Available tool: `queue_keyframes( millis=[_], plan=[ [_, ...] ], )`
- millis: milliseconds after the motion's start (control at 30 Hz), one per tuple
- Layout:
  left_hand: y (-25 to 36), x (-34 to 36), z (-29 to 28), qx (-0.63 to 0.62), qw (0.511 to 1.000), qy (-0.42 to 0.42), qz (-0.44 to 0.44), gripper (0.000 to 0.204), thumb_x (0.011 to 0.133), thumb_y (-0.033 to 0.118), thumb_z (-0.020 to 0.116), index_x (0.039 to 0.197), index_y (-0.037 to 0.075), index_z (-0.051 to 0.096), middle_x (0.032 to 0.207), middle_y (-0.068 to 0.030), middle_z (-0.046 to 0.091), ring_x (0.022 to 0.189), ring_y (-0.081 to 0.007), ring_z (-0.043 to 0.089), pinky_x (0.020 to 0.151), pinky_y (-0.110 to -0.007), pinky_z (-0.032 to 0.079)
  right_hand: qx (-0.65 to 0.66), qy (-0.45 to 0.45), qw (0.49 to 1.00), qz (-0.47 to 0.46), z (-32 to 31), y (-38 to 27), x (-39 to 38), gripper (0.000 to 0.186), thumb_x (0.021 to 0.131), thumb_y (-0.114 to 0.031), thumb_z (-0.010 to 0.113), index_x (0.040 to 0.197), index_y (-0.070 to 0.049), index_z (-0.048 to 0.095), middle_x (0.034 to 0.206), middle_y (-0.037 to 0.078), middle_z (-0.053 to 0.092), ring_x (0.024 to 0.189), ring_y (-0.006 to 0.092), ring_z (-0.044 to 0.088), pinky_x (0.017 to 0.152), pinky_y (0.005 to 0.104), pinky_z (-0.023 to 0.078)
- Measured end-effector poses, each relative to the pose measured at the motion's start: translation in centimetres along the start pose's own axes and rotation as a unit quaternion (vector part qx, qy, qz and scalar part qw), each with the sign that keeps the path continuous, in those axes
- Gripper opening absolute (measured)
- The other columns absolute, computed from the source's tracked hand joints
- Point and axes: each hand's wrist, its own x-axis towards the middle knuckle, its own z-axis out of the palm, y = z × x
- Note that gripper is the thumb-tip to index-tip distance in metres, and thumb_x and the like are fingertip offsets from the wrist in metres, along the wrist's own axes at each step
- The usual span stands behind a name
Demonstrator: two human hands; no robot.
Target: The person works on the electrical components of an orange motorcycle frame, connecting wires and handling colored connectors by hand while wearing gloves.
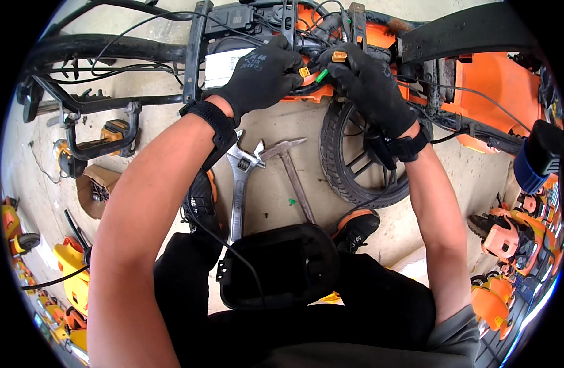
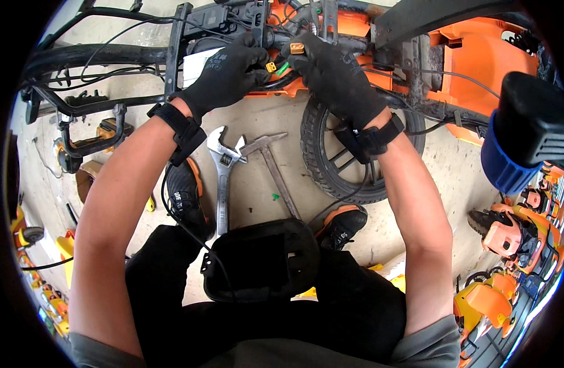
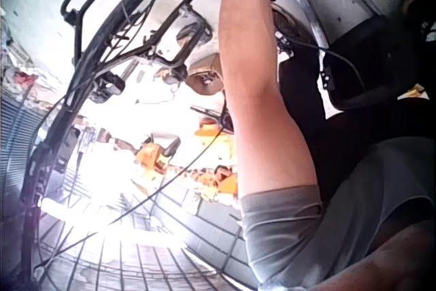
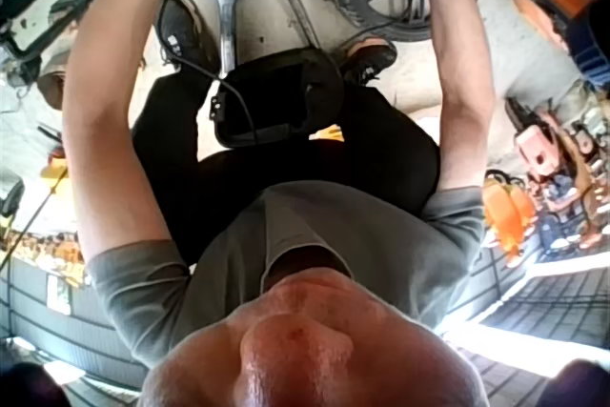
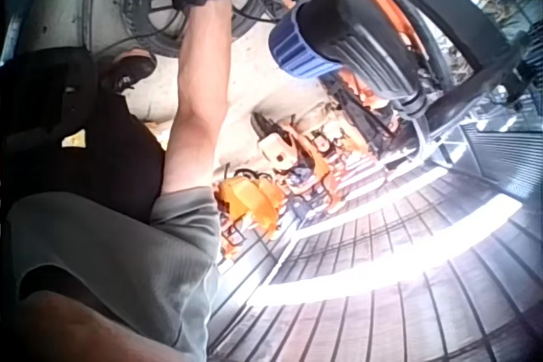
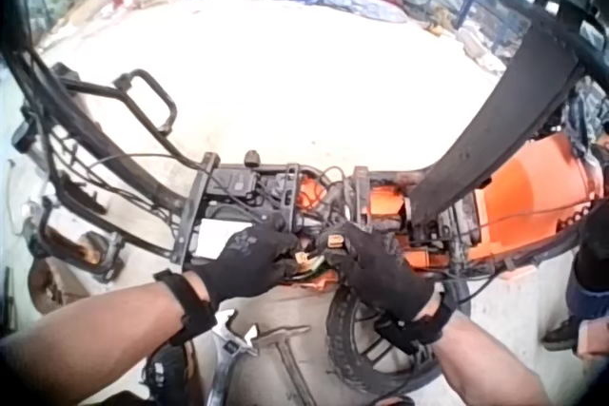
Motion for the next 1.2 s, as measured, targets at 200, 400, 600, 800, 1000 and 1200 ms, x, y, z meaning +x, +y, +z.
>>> queue_keyframes(
  millis=[200, 400, 600, 800, 1000, 1200],
  plan=[
    [-0.1, 0.1, 0.0, 0.002, 1.000, -0.004, 0.001, 0.028, 0.085, 0.017, 0.078, 0.111, 0.006, 0.072, 0.105, -0.0128, 0.056, 0.094, -0.0339, 0.063, 0.082, -0.044, 0.052, -0.004, 0.009, 0.998, -0.063, 0.6, 0.8, -0.1, 0.030, 0.097, -0.019, 0.069, 0.121, -0.003, 0.063, 0.097, 0.018, 0.070, 0.087, 0.0325, 0.068, 0.079, 0.0408, 0.052],
    [0.0, 0.1, -0.1, -0.010, 1.000, -0.012, -0.004, 0.024, 0.085, 0.013, 0.078, 0.103, 0.003, 0.067, 0.107, -0.0157, 0.055, 0.095, -0.0351, 0.060, 0.081, -0.043, 0.049, -0.047, -0.038, 0.993, -0.101, 0.2, 0.2, -0.6, 0.022, 0.098, -0.019, 0.067, 0.114, -0.003, 0.066, 0.099, 0.018, 0.071, 0.092, 0.0359, 0.068, 0.080, 0.0425, 0.053],
    [-0.3, 0.0, 0.1, -0.037, 0.999, 0.002, 0.000, 0.021, 0.084, 0.009, 0.078, 0.098, 0.001, 0.064, 0.106, -0.0167, 0.055, 0.095, -0.0346, 0.058, 0.081, -0.043, 0.048, -0.103, -0.025, 0.993, -0.054, 0.9, -1.9, -1.1, 0.021, 0.098, -0.021, 0.064, 0.111, -0.005, 0.067, 0.099, 0.019, 0.070, 0.092, 0.0396, 0.068, 0.079, 0.0464, 0.053],
    [-0.5, 0.2, 0.6, -0.035, 0.999, 0.006, 0.005, 0.021, 0.084, 0.009, 0.078, 0.099, 0.001, 0.065, 0.106, -0.0162, 0.054, 0.097, -0.0332, 0.057, 0.082, -0.041, 0.048, -0.167, 0.050, 0.981, -0.088, 2.0, -1.9, -1.8, 0.020, 0.095, -0.022, 0.064, 0.107, -0.005, 0.066, 0.096, 0.018, 0.070, 0.091, 0.0380, 0.069, 0.077, 0.0478, 0.053],
    [-0.3, -0.1, 0.5, -0.032, 0.999, 0.002, -0.005, 0.021, 0.086, 0.010, 0.078, 0.101, 0.003, 0.066, 0.106, -0.0156, 0.053, 0.095, -0.0327, 0.058, 0.081, -0.040, 0.049, -0.196, 0.058, 0.978, -0.045, 2.7, -2.2, -1.7, 0.021, 0.095, -0.021, 0.064, 0.110, -0.007, 0.066, 0.094, 0.017, 0.070, 0.089, 0.0381, 0.068, 0.075, 0.0478, 0.053],
    [0.2, -0.1, -0.2, -0.040, 0.999, -0.005, -0.001, 0.022, 0.086, 0.010, 0.078, 0.104, 0.005, 0.065, 0.106, -0.0159, 0.053, 0.093, -0.0332, 0.058, 0.083, -0.041, 0.049, -0.180, 0.088, 0.977, -0.073, 2.8, -2.4, -2.0, 0.017, 0.096, -0.019, 0.064, 0.093, -0.004, 0.057, 0.082, 0.017, 0.062, 0.077, 0.0383, 0.063, 0.067, 0.0445, 0.048]
  ],
)
